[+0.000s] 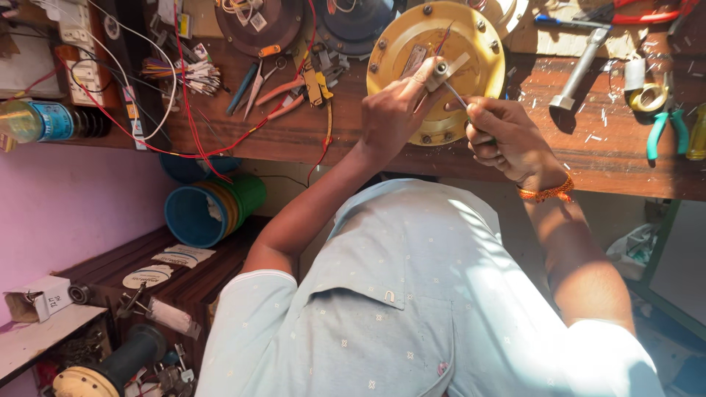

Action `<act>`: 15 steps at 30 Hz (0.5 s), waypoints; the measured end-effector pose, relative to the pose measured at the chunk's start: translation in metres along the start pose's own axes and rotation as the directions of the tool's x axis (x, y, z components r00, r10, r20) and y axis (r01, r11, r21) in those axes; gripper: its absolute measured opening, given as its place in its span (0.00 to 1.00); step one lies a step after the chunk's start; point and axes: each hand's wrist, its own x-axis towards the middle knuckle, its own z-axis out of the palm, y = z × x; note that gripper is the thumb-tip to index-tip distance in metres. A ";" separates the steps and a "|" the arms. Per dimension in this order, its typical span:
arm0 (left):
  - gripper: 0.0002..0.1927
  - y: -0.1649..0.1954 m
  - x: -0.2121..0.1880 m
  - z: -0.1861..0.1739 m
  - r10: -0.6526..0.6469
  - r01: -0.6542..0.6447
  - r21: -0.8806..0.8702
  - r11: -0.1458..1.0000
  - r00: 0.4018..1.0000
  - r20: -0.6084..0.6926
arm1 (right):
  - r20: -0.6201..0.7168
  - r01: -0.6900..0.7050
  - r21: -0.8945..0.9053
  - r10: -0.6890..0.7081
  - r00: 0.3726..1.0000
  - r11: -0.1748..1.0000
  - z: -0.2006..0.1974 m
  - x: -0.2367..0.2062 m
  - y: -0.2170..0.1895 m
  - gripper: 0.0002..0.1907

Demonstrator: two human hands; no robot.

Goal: The person sits at a workbench repairing a yellow pump end cover. They use screwdrivers to unscrew and tighten screws on the cover, handle small screws and fittings by hand, pick up pliers, and continue driving screws into the cover.

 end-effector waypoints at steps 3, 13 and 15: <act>0.33 0.008 0.003 -0.022 -0.058 0.069 -0.097 0.993 0.991 0.118 | 0.017 0.039 0.065 -0.040 0.999 0.997 -0.003 -0.009 0.003 0.21; 0.31 0.018 0.022 -0.038 0.053 -0.091 0.246 0.965 0.987 0.155 | -0.420 0.414 0.082 -0.345 0.840 0.907 -0.050 -0.024 0.053 0.19; 0.35 0.023 0.023 -0.037 -0.011 -0.022 0.235 0.972 0.990 0.138 | -0.470 0.392 -0.039 -0.363 0.805 0.919 -0.052 -0.022 0.057 0.19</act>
